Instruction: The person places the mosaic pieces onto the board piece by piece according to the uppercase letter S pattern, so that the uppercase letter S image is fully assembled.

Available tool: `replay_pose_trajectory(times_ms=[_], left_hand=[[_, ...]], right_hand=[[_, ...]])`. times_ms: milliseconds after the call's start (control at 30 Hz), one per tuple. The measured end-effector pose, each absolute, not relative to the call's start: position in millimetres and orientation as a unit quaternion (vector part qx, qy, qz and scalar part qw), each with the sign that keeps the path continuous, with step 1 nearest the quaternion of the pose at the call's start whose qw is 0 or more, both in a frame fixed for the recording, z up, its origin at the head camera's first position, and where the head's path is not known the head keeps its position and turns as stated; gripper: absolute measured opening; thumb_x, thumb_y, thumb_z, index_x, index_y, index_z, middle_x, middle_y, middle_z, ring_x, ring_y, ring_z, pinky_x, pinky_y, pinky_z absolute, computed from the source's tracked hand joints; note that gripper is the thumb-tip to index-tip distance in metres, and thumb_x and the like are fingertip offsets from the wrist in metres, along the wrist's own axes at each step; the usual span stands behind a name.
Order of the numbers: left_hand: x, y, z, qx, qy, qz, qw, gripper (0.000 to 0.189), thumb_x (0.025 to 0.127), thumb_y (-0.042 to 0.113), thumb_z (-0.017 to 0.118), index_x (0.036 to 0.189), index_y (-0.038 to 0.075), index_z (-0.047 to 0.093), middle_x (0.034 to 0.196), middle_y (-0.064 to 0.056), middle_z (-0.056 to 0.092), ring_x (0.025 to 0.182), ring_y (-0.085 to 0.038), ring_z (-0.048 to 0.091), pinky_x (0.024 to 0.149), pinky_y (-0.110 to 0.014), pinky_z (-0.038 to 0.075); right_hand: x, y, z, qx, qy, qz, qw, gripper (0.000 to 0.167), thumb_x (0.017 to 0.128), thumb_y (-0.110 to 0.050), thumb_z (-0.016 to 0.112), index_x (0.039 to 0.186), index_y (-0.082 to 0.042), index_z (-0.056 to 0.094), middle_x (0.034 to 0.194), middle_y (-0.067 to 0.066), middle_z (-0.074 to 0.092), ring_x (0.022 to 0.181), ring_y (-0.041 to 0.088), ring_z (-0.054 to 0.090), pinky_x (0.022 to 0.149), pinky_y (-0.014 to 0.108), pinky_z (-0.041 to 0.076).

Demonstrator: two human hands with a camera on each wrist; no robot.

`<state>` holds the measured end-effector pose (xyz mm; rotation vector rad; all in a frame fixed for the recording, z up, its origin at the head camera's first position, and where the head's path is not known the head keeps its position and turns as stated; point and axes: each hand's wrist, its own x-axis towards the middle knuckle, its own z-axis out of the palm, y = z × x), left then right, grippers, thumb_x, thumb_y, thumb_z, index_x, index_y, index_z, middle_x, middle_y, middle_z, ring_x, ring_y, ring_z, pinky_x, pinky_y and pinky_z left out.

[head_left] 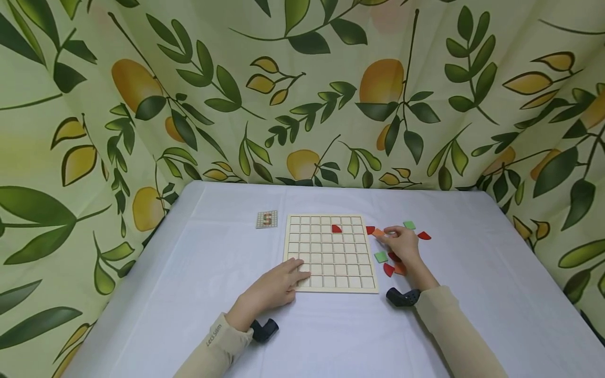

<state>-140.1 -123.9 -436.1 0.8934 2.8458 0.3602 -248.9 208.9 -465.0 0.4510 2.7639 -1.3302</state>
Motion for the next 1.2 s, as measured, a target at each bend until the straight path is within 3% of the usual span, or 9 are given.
replay_pose_trajectory(times_ms=[333, 700, 1200], left_hand=[[-141.1, -130.0, -432.8, 0.302, 0.945, 0.106, 0.066, 0.050, 0.085, 0.006, 0.062, 0.134, 0.016, 0.058, 0.148, -0.012, 0.047, 0.140, -0.032, 0.044, 0.116, -0.043, 0.040], [-138.3, -126.3, -436.2, 0.296, 0.942, 0.125, 0.100, 0.052, 0.090, 0.011, 0.054, 0.142, 0.019, 0.049, 0.157, -0.011, 0.035, 0.148, -0.032, 0.030, 0.120, -0.047, 0.033], [-139.0, -124.4, -439.6, 0.285, 0.941, 0.148, 0.107, 0.049, 0.093, 0.015, 0.054, 0.142, 0.019, 0.050, 0.158, -0.012, 0.033, 0.149, -0.033, 0.028, 0.121, -0.048, 0.030]], right_hand=[[-251.4, 206.6, -464.9, 0.156, 0.893, -0.420, 0.030, 0.043, 0.086, -0.024, 0.072, 0.120, 0.000, 0.064, 0.075, 0.005, 0.048, 0.061, 0.015, 0.046, 0.047, 0.021, 0.036], [-248.7, 206.7, -463.9, 0.157, 0.890, -0.428, 0.030, 0.040, 0.087, -0.023, 0.070, 0.120, -0.001, 0.065, 0.073, 0.004, 0.046, 0.061, 0.016, 0.045, 0.047, 0.021, 0.035], [-248.4, 206.5, -459.4, 0.154, 0.885, -0.438, 0.034, 0.044, 0.087, -0.026, 0.070, 0.124, -0.003, 0.063, 0.077, 0.004, 0.049, 0.061, 0.015, 0.048, 0.047, 0.020, 0.039]])
